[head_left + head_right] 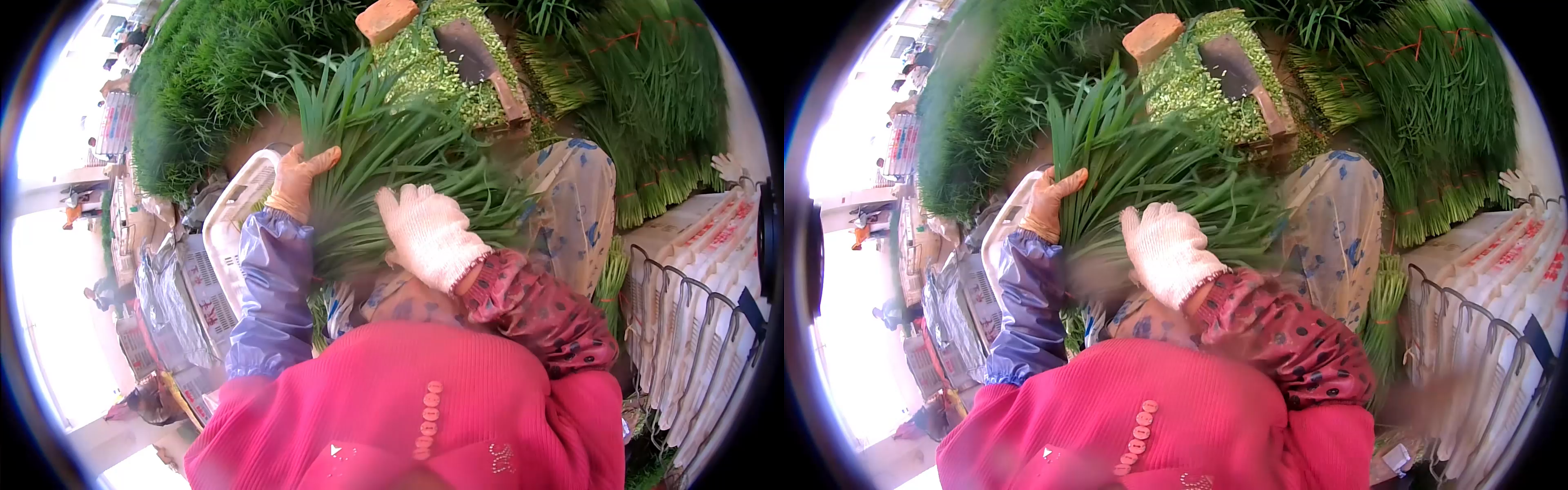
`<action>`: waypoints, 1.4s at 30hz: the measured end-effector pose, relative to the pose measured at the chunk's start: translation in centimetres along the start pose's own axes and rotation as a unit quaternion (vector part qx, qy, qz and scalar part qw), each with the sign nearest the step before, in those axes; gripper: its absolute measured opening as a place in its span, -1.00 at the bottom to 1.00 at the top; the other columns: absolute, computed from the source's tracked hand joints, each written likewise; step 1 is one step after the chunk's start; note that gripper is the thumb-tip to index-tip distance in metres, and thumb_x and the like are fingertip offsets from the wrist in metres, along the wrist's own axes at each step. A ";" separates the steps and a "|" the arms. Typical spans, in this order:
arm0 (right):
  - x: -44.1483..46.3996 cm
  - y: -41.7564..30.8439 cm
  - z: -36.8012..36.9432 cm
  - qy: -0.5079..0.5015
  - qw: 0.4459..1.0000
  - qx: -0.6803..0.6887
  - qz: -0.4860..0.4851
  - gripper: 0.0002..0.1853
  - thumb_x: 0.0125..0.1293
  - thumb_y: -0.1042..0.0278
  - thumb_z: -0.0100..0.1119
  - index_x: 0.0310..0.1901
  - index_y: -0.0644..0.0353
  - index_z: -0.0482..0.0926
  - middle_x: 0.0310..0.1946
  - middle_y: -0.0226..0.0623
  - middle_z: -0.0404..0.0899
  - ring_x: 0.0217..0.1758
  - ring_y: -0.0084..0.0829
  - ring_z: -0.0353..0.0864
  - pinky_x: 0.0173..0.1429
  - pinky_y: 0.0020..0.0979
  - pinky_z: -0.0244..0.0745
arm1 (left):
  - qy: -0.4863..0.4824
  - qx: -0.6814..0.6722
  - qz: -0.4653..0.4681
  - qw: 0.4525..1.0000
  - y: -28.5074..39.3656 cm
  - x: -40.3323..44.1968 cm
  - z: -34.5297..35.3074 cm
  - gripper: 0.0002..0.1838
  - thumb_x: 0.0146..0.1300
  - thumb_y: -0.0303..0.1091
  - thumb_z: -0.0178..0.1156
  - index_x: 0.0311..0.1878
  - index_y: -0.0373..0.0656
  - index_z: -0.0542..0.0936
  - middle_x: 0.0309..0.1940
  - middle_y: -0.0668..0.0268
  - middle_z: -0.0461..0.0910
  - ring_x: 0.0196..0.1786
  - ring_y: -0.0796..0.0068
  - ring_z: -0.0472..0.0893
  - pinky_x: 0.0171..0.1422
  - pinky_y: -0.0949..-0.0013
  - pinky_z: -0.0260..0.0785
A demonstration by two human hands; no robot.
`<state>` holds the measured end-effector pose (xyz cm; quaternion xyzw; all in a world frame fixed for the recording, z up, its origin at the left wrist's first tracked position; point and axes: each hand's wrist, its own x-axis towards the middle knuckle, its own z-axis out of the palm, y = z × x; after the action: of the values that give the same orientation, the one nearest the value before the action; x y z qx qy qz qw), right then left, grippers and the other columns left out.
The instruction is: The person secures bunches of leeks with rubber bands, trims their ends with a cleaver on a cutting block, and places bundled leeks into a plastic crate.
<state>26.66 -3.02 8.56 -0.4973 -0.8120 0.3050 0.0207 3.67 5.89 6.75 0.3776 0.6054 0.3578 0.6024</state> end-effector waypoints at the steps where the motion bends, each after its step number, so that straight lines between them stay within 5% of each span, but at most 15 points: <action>1: -0.5 -0.2 0.6 0.019 1.000 -0.018 -0.004 -0.11 -0.08 0.12 0.59 0.27 0.29 0.35 0.04 -0.07 0.46 0.13 -0.07 0.53 -0.07 -0.20 0.64 | 0.001 -0.001 -0.002 1.000 0.1 0.0 -0.1 -0.59 0.19 -0.41 0.48 0.09 -0.31 0.63 -0.15 0.20 0.74 -0.17 0.43 0.72 -0.01 0.34 0.61; 5: -1.4 -0.1 2.8 0.201 0.972 -0.099 -0.077 -0.37 0.05 0.30 0.34 0.18 0.33 0.44 0.04 -0.06 0.48 0.14 -0.11 0.50 -0.11 -0.23 0.63 | -0.031 -0.031 -0.026 0.999 0.8 -0.5 -0.3 -0.63 0.20 -0.46 0.45 0.07 -0.29 0.64 -0.15 0.20 0.74 -0.17 0.38 0.74 -0.03 0.30 0.64; 6: -1.6 -0.3 2.8 0.208 0.969 -0.104 -0.081 -0.48 0.09 0.37 0.19 0.14 0.31 0.49 0.06 -0.09 0.48 0.14 -0.15 0.48 -0.15 -0.25 0.60 | -0.034 -0.044 -0.022 0.998 0.8 -0.5 -0.4 -0.64 0.21 -0.46 0.44 0.07 -0.29 0.65 -0.15 0.19 0.74 -0.17 0.37 0.74 -0.03 0.29 0.65; 9: -2.1 -0.7 2.7 0.159 0.976 -0.126 -0.077 -0.51 0.20 0.32 0.17 0.19 0.26 0.47 0.04 -0.15 0.44 0.13 -0.17 0.42 -0.12 -0.21 0.51 | -0.029 -0.066 -0.018 0.997 0.3 -0.4 -1.0 -0.68 0.23 -0.48 0.41 0.05 -0.27 0.65 -0.14 0.19 0.74 -0.16 0.34 0.76 -0.05 0.26 0.67; 17: -2.2 -0.6 2.7 0.201 0.962 -0.160 -0.090 -0.45 0.08 0.35 0.21 0.17 0.27 0.48 0.14 -0.13 0.47 0.16 -0.15 0.48 -0.10 -0.27 0.51 | -0.081 -0.197 0.001 0.977 -1.0 -0.2 -1.5 -0.67 0.36 -0.48 0.31 0.17 -0.22 0.59 -0.04 0.21 0.71 -0.08 0.33 0.74 0.00 0.21 0.70; 23: 0.2 -0.2 -1.0 0.279 0.946 -0.022 -0.164 -0.24 0.01 -0.05 0.48 0.19 0.25 0.49 0.32 -0.10 0.38 0.30 -0.13 0.39 0.14 -0.20 0.50 | -0.103 -0.193 0.015 0.976 -0.8 -0.5 -1.5 -0.67 0.35 -0.48 0.31 0.16 -0.22 0.59 -0.04 0.20 0.71 -0.07 0.32 0.74 0.04 0.20 0.68; 27: 0.3 -1.3 -0.5 0.083 0.996 -0.026 -0.016 -0.31 0.14 -0.16 0.40 0.06 0.30 0.49 -0.03 -0.07 0.53 0.03 -0.13 0.57 -0.02 -0.16 0.58 | -0.110 -0.189 0.034 0.975 -1.1 -0.3 -1.7 -0.67 0.39 -0.36 0.29 0.15 -0.28 0.59 -0.08 0.08 0.73 -0.11 0.28 0.76 0.03 0.21 0.70; 29: -0.7 -2.0 -0.8 0.027 1.000 0.001 0.000 -0.28 0.14 -0.17 0.40 0.09 0.33 0.48 -0.03 -0.05 0.52 0.00 -0.11 0.57 -0.05 -0.16 0.60 | -0.113 -0.181 0.029 0.977 -1.4 -0.2 -2.1 -0.66 0.39 -0.33 0.29 0.15 -0.30 0.60 -0.12 0.05 0.73 -0.12 0.25 0.76 0.02 0.20 0.69; 39: -2.3 -1.7 0.6 0.091 0.995 -0.019 -0.028 -0.20 0.18 -0.16 0.38 0.19 0.42 0.40 0.00 0.03 0.52 0.06 -0.05 0.57 -0.06 -0.18 0.62 | -0.091 -0.176 0.029 0.980 -2.0 0.6 -2.7 -0.70 0.40 -0.37 0.27 0.13 -0.29 0.61 -0.09 0.05 0.73 -0.12 0.25 0.76 0.01 0.20 0.69; 42: -2.2 -0.4 -0.8 0.116 0.983 0.138 0.021 -0.33 0.34 -0.05 0.28 0.21 0.38 0.33 -0.12 0.12 0.64 0.00 0.07 0.65 -0.03 -0.07 0.62 | -0.103 -0.182 0.026 0.978 -2.0 0.4 -2.7 -0.70 0.40 -0.38 0.27 0.13 -0.28 0.61 -0.09 0.06 0.73 -0.12 0.24 0.76 0.01 0.20 0.70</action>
<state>27.75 -4.54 10.02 -0.5384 -0.7436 0.3550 0.1766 0.95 5.39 4.84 0.3127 0.4546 0.4367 0.7105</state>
